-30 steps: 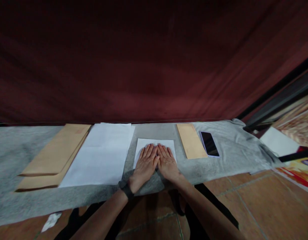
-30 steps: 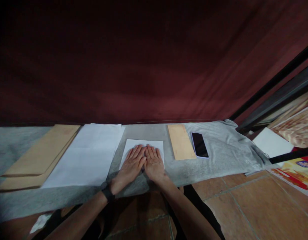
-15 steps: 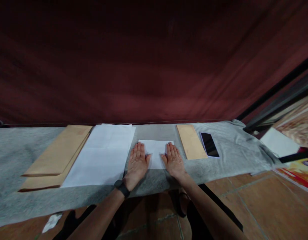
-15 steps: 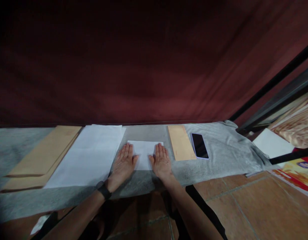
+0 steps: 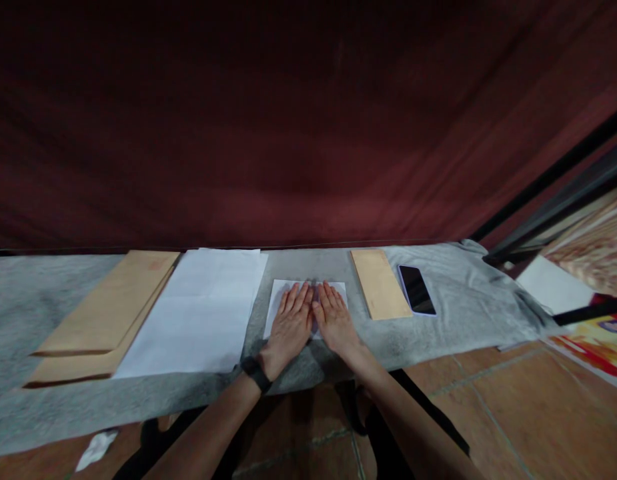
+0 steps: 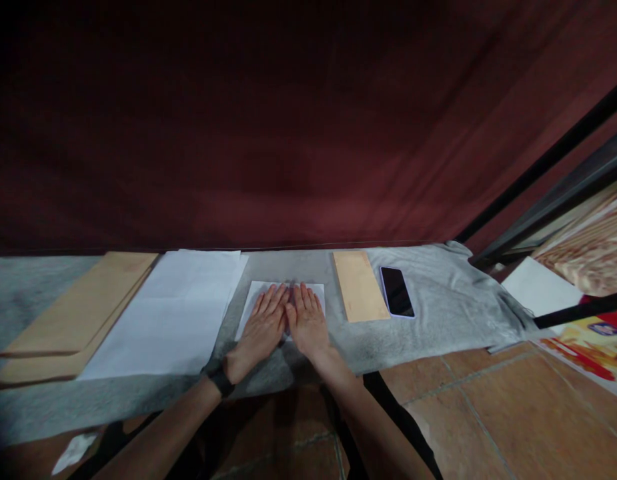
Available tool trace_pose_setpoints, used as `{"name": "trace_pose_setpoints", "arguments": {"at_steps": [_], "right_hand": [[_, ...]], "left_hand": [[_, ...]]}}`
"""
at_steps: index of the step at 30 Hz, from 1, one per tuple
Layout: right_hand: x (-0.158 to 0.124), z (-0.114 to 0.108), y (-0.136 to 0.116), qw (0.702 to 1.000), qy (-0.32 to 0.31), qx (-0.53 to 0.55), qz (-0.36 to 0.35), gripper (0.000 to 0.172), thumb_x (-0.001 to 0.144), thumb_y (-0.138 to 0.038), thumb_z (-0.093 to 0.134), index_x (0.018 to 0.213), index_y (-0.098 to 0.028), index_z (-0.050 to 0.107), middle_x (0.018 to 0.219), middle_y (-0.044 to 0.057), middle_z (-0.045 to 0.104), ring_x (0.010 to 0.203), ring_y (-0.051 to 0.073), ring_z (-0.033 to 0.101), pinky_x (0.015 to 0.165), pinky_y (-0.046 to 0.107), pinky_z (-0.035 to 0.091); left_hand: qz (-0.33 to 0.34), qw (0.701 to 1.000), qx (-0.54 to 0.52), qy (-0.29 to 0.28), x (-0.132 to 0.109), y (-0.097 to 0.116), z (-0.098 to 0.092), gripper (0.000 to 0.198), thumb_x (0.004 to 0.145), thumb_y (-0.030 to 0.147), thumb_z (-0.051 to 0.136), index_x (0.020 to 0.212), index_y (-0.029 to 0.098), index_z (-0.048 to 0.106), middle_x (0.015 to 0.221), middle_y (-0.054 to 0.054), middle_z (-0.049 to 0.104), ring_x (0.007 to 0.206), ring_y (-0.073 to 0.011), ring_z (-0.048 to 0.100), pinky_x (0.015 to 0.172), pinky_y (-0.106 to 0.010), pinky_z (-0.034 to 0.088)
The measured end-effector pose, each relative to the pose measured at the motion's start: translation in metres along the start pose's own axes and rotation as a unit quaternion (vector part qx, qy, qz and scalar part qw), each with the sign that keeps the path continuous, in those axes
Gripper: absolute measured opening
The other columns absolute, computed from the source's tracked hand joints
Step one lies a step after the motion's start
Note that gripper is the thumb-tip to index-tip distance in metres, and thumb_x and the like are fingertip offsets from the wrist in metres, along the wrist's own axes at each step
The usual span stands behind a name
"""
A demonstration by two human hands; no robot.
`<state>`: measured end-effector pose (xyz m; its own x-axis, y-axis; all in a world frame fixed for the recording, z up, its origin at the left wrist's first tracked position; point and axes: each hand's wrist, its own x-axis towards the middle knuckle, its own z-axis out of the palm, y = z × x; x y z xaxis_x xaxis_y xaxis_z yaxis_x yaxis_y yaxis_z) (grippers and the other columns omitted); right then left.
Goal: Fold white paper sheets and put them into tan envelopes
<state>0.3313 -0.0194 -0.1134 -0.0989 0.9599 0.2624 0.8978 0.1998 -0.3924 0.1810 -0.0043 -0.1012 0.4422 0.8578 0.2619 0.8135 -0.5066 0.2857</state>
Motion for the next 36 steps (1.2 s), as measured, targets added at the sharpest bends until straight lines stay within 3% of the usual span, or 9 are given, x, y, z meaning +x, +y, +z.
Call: {"name": "trace_pose_setpoints", "arguments": {"at_steps": [4,10,15,18,24,28,32,34,36], "right_hand": [[0.005,0.007,-0.008,0.999,-0.023,-0.015,-0.037,0.054,0.107,-0.035,0.025,0.153,-0.01,0.039,0.158,0.014,0.039,0.15,0.022,0.031,0.123,0.045,0.026],[0.004,0.01,0.01,0.997,0.017,-0.072,-0.013,0.054,0.106,-0.04,0.035,0.152,-0.012,0.041,0.159,0.015,0.038,0.148,0.027,0.034,0.121,0.048,0.028],[0.001,0.009,0.024,0.995,0.051,-0.088,0.021,0.061,0.104,-0.044,0.037,0.151,-0.005,0.04,0.157,0.022,0.037,0.146,0.034,0.036,0.117,0.053,0.031],[0.0,0.011,0.027,0.993,0.065,-0.089,0.034,0.063,0.104,-0.046,0.036,0.151,-0.004,0.041,0.157,0.023,0.038,0.146,0.034,0.037,0.117,0.053,0.031],[-0.001,0.013,0.028,0.993,0.068,-0.088,0.044,0.063,0.103,-0.046,0.039,0.15,-0.003,0.042,0.158,0.024,0.036,0.146,0.035,0.036,0.117,0.054,0.03],[0.0,0.01,0.026,0.994,0.058,-0.08,0.05,0.062,0.102,-0.042,0.043,0.149,-0.001,0.042,0.158,0.025,0.033,0.147,0.036,0.034,0.118,0.054,0.03],[0.004,-0.003,0.018,0.997,0.032,-0.047,0.056,0.059,0.102,-0.039,0.041,0.15,-0.004,0.043,0.158,0.023,0.036,0.148,0.034,0.033,0.119,0.054,0.028],[0.004,-0.013,0.008,1.0,0.007,-0.015,0.011,0.059,0.103,-0.04,0.038,0.155,-0.011,0.035,0.161,0.018,0.033,0.15,0.03,0.03,0.12,0.054,0.027],[0.0,-0.022,-0.005,0.998,-0.024,0.015,-0.063,0.065,0.103,-0.044,0.038,0.16,-0.018,0.021,0.165,0.012,0.024,0.152,0.026,0.024,0.123,0.053,0.023]], "left_hand": [[-0.011,0.999,0.02,-0.035,0.007,-0.002,0.008,0.057,0.096,0.018,0.031,0.151,0.011,0.04,0.159,-0.015,0.039,0.152,-0.0262,0.025,0.124,-0.051,0.018],[-0.048,0.998,0.038,-0.007,0.009,-0.02,0.002,0.056,0.098,0.025,0.03,0.151,0.007,0.04,0.159,-0.017,0.038,0.152,-0.0271,0.026,0.124,-0.048,0.017],[-0.134,0.99,0.045,0.018,0.006,-0.026,0.001,0.06,0.098,0.031,0.035,0.146,-0.004,0.041,0.155,-0.027,0.038,0.149,-0.0348,0.031,0.121,-0.051,0.026],[-0.154,0.987,0.022,0.045,0.002,-0.03,-0.003,0.061,0.094,0.028,0.041,0.147,-0.002,0.04,0.156,-0.028,0.038,0.148,-0.0354,0.033,0.117,-0.052,0.032],[-0.196,0.975,-0.093,0.048,-0.001,-0.042,-0.027,0.064,0.089,0.028,0.053,0.148,0.006,0.039,0.135,-0.023,0.061,0.127,-0.0333,0.057,0.107,-0.047,0.044],[-0.284,0.919,-0.271,0.029,0.005,-0.046,-0.036,0.068,0.08,0.026,0.063,0.143,0.009,0.046,0.11,-0.015,0.071,0.103,-0.0332,0.068,0.092,-0.044,0.052],[-0.339,0.803,-0.488,0.058,0.011,-0.045,-0.041,0.073,0.072,0.022,0.068,0.142,0.016,0.048,0.095,-0.007,0.072,0.082,-0.0269,0.069,0.076,-0.038,0.054],[-0.351,0.755,-0.547,0.089,0.014,-0.044,-0.047,0.077,0.071,0.023,0.07,0.144,0.017,0.046,0.093,-0.005,0.072,0.076,-0.0221,0.068,0.071,-0.033,0.054],[-0.346,0.727,-0.583,0.111,0.016,-0.042,-0.057,0.081,0.07,0.024,0.072,0.145,0.02,0.044,0.092,-0.003,0.071,0.072,-0.018,0.067,0.067,-0.029,0.053]]}}
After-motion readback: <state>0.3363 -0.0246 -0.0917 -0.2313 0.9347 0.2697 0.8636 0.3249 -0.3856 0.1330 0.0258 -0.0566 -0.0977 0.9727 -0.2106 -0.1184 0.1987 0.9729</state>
